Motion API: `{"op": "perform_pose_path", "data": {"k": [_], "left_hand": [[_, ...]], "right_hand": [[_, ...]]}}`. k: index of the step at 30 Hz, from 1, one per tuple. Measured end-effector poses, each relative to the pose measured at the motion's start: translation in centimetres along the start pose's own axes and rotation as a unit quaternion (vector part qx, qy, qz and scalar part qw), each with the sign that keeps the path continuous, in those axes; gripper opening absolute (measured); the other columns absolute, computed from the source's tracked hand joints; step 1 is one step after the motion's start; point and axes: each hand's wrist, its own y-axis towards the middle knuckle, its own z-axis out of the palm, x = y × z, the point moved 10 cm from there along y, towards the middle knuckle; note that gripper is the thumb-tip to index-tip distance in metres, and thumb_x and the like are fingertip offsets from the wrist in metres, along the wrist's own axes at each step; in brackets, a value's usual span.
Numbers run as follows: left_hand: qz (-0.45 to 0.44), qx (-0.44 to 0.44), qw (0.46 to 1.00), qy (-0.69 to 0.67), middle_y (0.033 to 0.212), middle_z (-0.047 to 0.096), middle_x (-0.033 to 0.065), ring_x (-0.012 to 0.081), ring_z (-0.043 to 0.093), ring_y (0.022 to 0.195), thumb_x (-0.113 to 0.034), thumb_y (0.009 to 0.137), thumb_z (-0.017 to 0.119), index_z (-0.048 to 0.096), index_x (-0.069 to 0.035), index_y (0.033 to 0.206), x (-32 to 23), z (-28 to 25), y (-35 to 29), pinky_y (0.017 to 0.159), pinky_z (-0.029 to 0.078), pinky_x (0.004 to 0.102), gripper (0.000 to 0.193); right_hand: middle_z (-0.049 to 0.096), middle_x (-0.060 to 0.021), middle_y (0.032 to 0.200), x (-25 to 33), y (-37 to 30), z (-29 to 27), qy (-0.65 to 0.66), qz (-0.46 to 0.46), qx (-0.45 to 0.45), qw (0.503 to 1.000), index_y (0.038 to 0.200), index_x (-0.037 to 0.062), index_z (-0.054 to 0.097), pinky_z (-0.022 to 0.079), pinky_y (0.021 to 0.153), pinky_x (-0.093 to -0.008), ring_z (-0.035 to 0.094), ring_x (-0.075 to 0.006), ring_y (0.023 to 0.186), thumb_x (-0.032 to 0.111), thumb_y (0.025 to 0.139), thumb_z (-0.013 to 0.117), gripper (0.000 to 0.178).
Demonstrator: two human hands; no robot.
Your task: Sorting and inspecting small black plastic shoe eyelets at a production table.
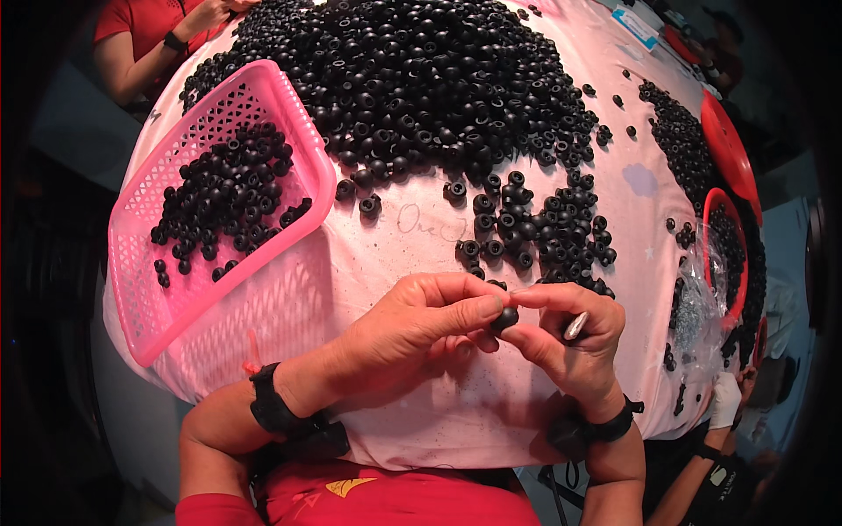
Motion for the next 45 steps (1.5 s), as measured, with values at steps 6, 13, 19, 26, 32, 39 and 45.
{"op": "perform_pose_path", "data": {"k": [6,13,19,26,32,39,45], "left_hand": [[-0.012,0.0,1.0,-0.018,0.095,0.064,0.0027,0.0064,0.06,0.081,-0.013,0.093,0.061,0.061,-0.003,0.115,0.2,0.3,0.1,0.073,0.05,0.0196,0.024],[-0.013,0.008,1.0,0.002,0.097,0.064,0.0033,0.0082,0.06,0.084,-0.01,0.092,0.063,0.061,-0.003,0.115,0.2,0.0,0.1,0.074,0.05,0.0211,0.025],[-0.004,-0.015,1.0,-0.003,0.098,0.065,0.0039,0.009,0.061,0.084,-0.01,0.091,0.064,0.062,-0.003,0.115,0.3,-0.2,0.1,0.075,0.05,0.0215,0.025],[0.025,-0.015,1.0,-0.012,0.102,0.066,0.0055,0.0125,0.063,0.092,-0.01,0.091,0.063,0.061,-0.003,0.117,-0.2,-0.3,0.4,0.082,0.051,0.0258,0.027],[0.016,0.005,1.0,-0.011,0.106,0.066,0.009,0.0155,0.064,0.094,-0.008,0.091,0.062,0.059,-0.001,0.119,0.0,-0.1,0.2,0.083,0.053,0.0289,0.029],[0.02,0.028,0.999,0.006,0.108,0.065,0.0096,0.0145,0.064,0.09,-0.007,0.091,0.061,0.057,0.001,0.121,-0.2,0.4,0.1,0.08,0.054,0.0275,0.031],[0.024,0.016,1.0,0.007,0.108,0.065,0.0087,0.0109,0.063,0.087,-0.007,0.091,0.062,0.057,0.0,0.121,-0.3,0.4,0.0,0.076,0.052,0.0239,0.032]], "right_hand": [[0.07,-0.0031,0.076,0.6,-0.1,0.2,-0.034,-0.055,-0.008,0.998,0.101,0.0056,0.071,0.041,0.046,-0.0191,0.055,-0.0027,0.053,0.002,0.073,0.08,0.03],[0.053,-0.0015,0.056,3.5,-0.7,1.3,-0.209,-0.208,0.015,0.955,0.107,0.0081,0.068,0.037,0.042,-0.0239,0.051,-0.0133,0.044,-0.003,0.068,0.076,0.041],[0.046,0.0005,0.052,4.5,-1.7,1.1,-0.248,-0.279,-0.003,0.928,0.109,0.006,0.07,0.037,0.04,-0.025,0.048,-0.0123,0.042,0.001,0.063,0.076,0.046],[0.06,-0.0037,0.061,2.4,-0.6,-0.2,-0.146,-0.121,-0.052,0.98,0.085,0.0051,0.066,0.044,0.045,-0.023,0.06,-0.0117,0.051,0.016,0.07,0.085,0.027],[0.065,-0.0049,0.06,-1.3,-0.4,1.1,-0.089,0.037,0.013,0.995,0.077,0.0059,0.059,0.049,0.048,-0.0236,0.065,-0.011,0.054,0.035,0.074,0.082,0.037],[0.065,-0.0057,0.06,-1.2,0.0,1.3,-0.13,0.036,0.031,0.99,0.075,0.0054,0.057,0.05,0.049,-0.0263,0.068,-0.0146,0.057,0.038,0.075,0.08,0.041],[0.062,-0.0065,0.058,-1.1,-0.1,1.3,-0.167,0.024,0.032,0.985,0.075,0.0054,0.057,0.05,0.049,-0.0283,0.066,-0.0182,0.055,0.043,0.074,0.079,0.043]]}}
